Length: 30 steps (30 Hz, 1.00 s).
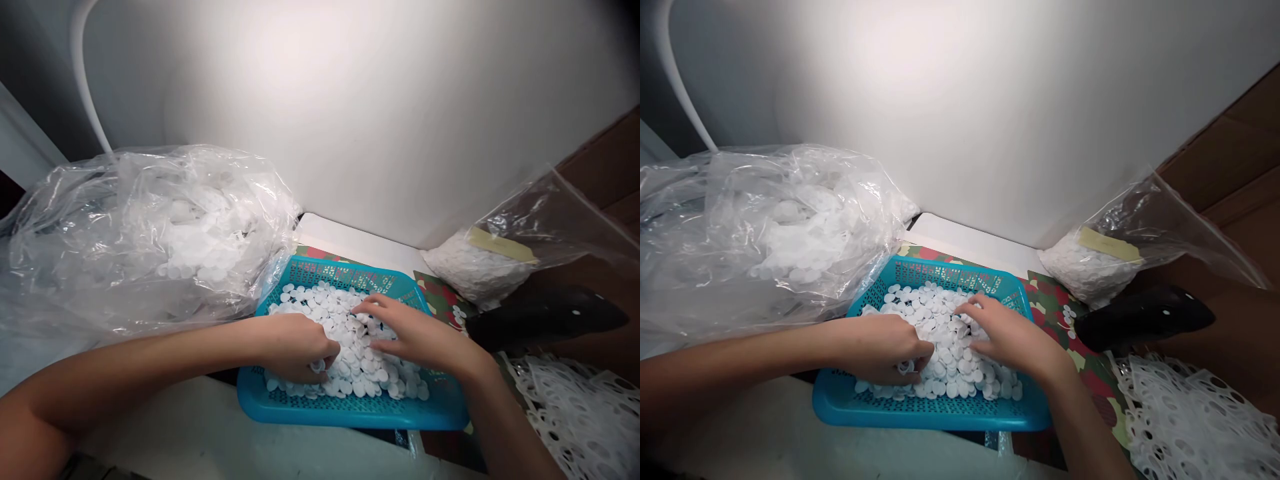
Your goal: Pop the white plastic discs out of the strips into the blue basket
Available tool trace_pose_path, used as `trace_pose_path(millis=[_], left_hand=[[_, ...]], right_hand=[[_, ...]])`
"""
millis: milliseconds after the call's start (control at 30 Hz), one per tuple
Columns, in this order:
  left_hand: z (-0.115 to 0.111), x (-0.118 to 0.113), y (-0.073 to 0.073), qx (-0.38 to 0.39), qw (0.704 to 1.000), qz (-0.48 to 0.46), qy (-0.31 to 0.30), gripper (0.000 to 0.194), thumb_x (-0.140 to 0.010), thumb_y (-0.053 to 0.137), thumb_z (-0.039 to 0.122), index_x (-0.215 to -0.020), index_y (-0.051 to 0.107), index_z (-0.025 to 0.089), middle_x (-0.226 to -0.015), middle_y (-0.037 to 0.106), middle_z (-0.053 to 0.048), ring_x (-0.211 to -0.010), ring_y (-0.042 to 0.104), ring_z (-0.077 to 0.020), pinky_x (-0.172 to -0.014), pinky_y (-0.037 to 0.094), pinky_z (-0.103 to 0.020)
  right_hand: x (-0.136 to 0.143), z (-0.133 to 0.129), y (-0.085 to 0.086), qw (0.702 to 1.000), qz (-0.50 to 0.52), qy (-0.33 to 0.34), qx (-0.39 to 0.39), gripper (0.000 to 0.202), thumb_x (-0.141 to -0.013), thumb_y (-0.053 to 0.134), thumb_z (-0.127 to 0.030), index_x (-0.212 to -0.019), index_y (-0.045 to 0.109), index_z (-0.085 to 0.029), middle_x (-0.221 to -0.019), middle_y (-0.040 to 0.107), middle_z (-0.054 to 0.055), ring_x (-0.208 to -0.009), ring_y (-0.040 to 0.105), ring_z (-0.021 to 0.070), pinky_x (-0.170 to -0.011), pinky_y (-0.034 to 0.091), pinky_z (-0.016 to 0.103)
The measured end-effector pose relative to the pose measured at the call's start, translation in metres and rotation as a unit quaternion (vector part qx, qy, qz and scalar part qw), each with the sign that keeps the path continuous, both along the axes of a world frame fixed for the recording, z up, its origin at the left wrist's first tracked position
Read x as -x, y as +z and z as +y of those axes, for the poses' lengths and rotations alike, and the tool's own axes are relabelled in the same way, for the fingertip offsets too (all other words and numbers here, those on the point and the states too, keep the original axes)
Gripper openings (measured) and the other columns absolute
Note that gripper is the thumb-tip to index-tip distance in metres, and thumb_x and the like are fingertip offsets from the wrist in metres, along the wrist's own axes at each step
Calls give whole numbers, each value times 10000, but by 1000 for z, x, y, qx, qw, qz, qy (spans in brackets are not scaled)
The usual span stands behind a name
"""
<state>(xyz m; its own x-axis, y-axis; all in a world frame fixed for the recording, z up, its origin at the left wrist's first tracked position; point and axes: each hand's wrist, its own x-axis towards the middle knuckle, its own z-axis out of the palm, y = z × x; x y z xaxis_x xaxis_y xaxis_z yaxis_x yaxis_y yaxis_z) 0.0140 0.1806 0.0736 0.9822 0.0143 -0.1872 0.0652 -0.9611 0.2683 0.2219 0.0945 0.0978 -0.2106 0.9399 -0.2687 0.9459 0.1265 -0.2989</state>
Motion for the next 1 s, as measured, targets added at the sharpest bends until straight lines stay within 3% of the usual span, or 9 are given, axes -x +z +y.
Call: trace_pose_path(millis=[167,333,567,800,1000], left_hand=[[1,0,-2,6,1000,2,-6,185,-793,515,354,-860,581,195,-593,579,-23,-469,495,-132,-395,263,-235],[0,0,0,2,1000,3,2,168,-786,526,337,-848,580,190,-581,573,-21,-464,493,-130,-399,278,-236],[0,0,-1,11,1000,4,4,174,-784,535,349,-850,581,195,-600,585,-21,-479,507,-136,-415,304,-241],[1,0,-2,-4,1000,9,-4,184,-798,505,361,-863,573,203,-601,599,-24,-477,502,-148,-408,264,-241],[0,0,-2,-13,1000,-2,-10,183,-798,491,356,-855,574,203,-596,590,-23,-465,484,-148,-392,228,-250]], right_hand=[[4,2,-7,999,12,0,37,253,-769,499,-145,-1000,519,-249,-977,531,25,-859,527,175,-696,422,260],[2,5,-1,1000,16,7,-8,212,-843,372,-107,-885,539,-230,-918,550,20,-807,527,153,-694,420,262],[0,0,10,999,15,-13,-49,328,-853,378,-156,-1131,483,-296,-1147,513,26,-955,529,186,-801,423,310],[13,-4,2,997,40,50,38,372,-763,543,-181,-1117,491,-283,-1102,519,8,-959,516,183,-768,426,265],[10,-1,-2,998,33,38,26,194,-814,440,-105,-888,564,-235,-881,583,6,-803,530,157,-667,405,241]])
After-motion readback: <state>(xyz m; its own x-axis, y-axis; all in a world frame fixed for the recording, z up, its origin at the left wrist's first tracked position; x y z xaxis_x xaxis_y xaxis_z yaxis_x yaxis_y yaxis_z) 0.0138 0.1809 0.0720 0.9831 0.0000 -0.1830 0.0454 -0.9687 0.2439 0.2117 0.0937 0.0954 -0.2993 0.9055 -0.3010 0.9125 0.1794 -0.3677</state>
